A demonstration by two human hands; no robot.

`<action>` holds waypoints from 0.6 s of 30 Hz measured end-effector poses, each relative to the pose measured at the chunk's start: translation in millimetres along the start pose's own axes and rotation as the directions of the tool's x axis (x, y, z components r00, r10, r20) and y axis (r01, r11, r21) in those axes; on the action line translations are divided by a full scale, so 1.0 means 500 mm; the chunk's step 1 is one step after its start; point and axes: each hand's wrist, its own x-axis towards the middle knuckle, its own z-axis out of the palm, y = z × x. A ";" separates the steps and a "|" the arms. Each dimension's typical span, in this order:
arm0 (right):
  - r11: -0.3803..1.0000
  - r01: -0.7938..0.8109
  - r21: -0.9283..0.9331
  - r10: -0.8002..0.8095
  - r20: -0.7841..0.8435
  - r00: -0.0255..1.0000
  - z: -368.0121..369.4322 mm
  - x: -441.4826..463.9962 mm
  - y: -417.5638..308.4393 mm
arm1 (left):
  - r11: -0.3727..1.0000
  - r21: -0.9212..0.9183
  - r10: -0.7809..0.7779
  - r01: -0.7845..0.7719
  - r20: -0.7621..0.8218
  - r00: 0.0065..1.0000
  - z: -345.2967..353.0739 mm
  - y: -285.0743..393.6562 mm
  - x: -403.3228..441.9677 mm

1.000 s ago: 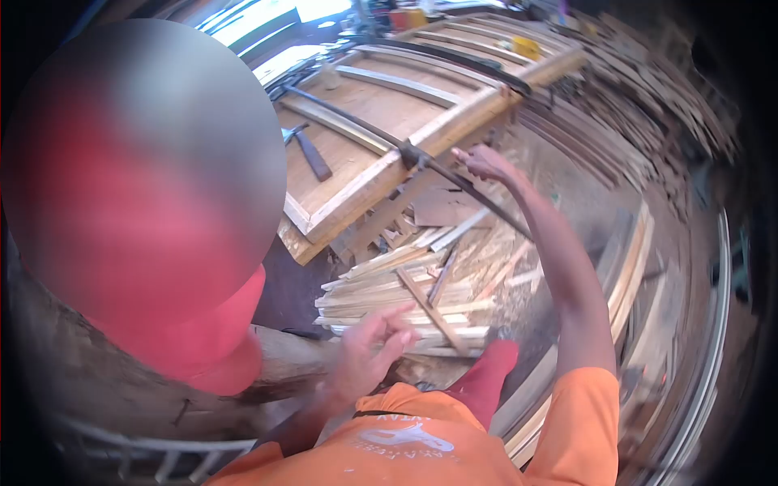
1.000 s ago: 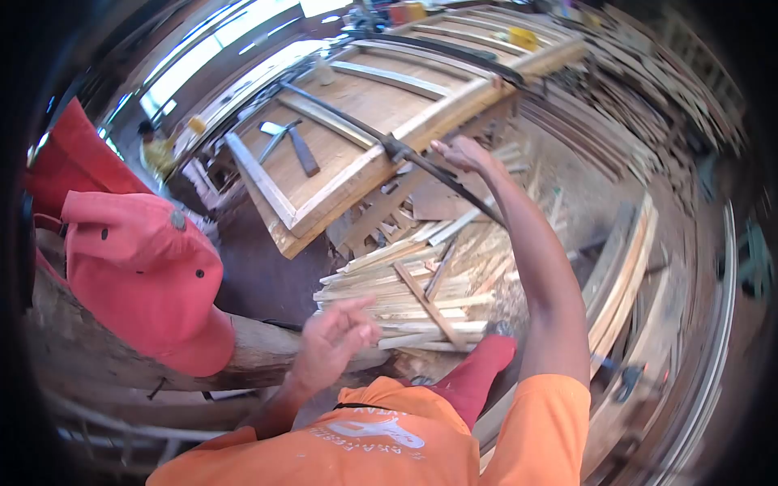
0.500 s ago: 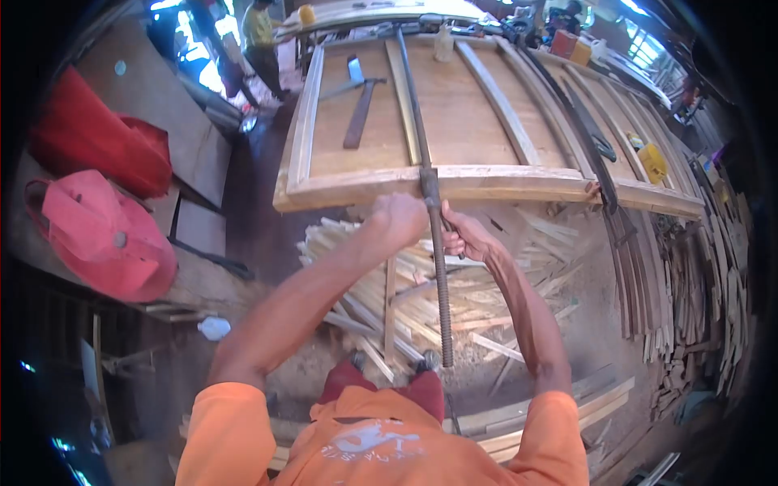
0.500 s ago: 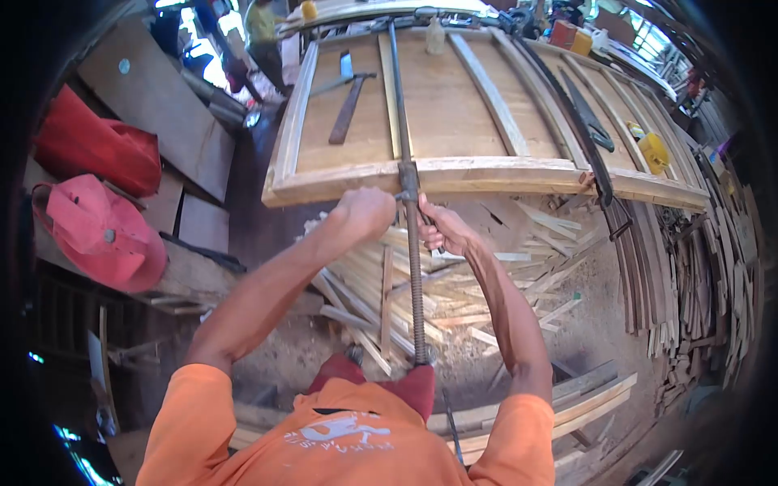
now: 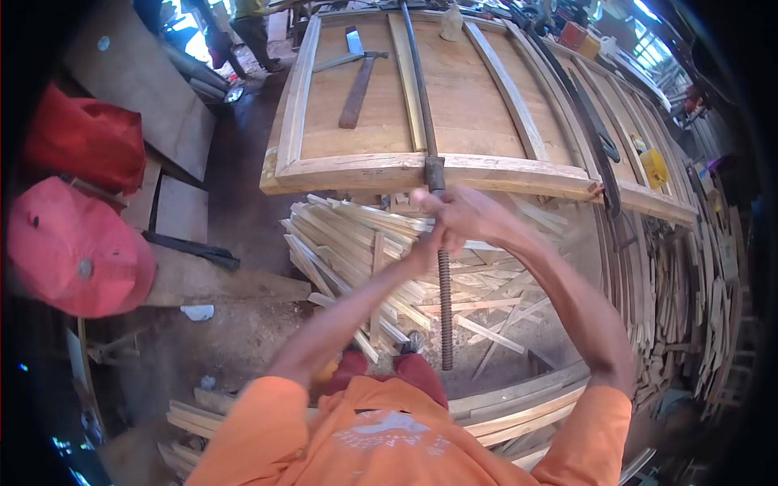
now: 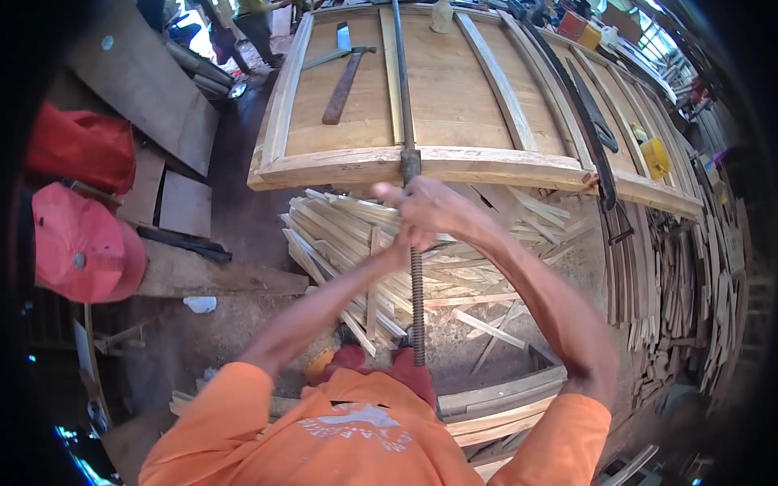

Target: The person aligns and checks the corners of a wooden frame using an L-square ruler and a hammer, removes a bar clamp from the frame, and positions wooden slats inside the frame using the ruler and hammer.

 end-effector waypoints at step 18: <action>0.365 0.342 0.866 0.073 -0.392 0.917 0.067 0.067 0.265 | 0.514 -0.749 -0.752 0.418 -0.159 0.640 -0.166 0.134 -0.095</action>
